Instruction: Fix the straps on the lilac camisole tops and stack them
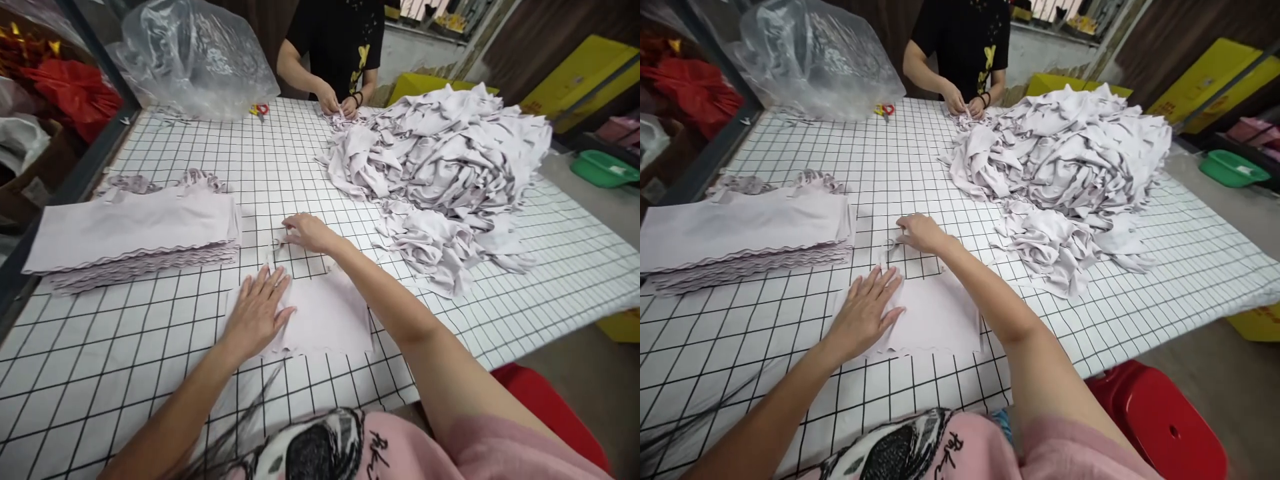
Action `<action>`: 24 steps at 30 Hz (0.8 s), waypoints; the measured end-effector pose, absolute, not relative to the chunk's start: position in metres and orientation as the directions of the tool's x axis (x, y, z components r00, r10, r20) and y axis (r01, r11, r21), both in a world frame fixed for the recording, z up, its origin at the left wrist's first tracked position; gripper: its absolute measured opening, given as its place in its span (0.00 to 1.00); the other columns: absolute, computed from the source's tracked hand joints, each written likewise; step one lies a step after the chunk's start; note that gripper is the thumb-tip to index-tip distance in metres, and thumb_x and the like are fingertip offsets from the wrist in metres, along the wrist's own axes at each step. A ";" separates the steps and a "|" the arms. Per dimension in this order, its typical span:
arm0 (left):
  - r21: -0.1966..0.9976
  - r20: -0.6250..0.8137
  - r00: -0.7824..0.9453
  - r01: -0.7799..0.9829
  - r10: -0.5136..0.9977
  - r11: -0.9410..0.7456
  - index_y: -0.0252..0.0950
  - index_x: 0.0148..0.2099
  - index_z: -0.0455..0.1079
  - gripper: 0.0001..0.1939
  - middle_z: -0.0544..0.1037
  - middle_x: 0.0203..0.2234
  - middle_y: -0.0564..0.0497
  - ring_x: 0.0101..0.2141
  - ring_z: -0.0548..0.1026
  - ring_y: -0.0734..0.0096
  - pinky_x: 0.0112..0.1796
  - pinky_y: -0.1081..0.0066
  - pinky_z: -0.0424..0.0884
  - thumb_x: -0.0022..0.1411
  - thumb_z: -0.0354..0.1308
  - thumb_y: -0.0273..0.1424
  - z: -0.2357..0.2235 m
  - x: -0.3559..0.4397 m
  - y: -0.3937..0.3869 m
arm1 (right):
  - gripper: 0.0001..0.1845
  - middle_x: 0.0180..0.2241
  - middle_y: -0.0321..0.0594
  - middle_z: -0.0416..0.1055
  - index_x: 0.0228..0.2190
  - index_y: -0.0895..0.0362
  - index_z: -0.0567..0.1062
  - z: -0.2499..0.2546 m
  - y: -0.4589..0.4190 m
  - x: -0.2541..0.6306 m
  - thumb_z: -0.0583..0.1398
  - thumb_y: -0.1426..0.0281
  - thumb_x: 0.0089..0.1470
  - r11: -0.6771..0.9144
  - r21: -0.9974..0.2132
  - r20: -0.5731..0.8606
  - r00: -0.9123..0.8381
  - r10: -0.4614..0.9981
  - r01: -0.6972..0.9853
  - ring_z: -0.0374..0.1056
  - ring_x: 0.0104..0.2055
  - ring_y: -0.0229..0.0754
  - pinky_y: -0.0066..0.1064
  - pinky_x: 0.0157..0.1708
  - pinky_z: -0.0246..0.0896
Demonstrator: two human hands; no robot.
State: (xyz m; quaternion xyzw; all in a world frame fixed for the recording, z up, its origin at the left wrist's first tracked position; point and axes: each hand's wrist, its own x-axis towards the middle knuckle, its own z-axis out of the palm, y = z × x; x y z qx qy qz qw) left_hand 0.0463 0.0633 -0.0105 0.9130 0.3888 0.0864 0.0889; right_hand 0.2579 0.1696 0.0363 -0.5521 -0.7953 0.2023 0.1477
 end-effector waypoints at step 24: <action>0.290 0.318 0.848 0.338 0.423 -0.895 0.31 0.62 0.61 0.22 0.65 0.61 0.39 0.65 0.55 0.54 0.60 0.50 0.61 0.70 0.46 0.34 -0.008 0.160 0.065 | 0.14 0.39 0.51 0.74 0.34 0.60 0.73 0.032 0.085 0.344 0.63 0.61 0.52 -0.346 -0.505 -0.196 0.285 0.938 0.791 0.69 0.42 0.50 0.35 0.39 0.61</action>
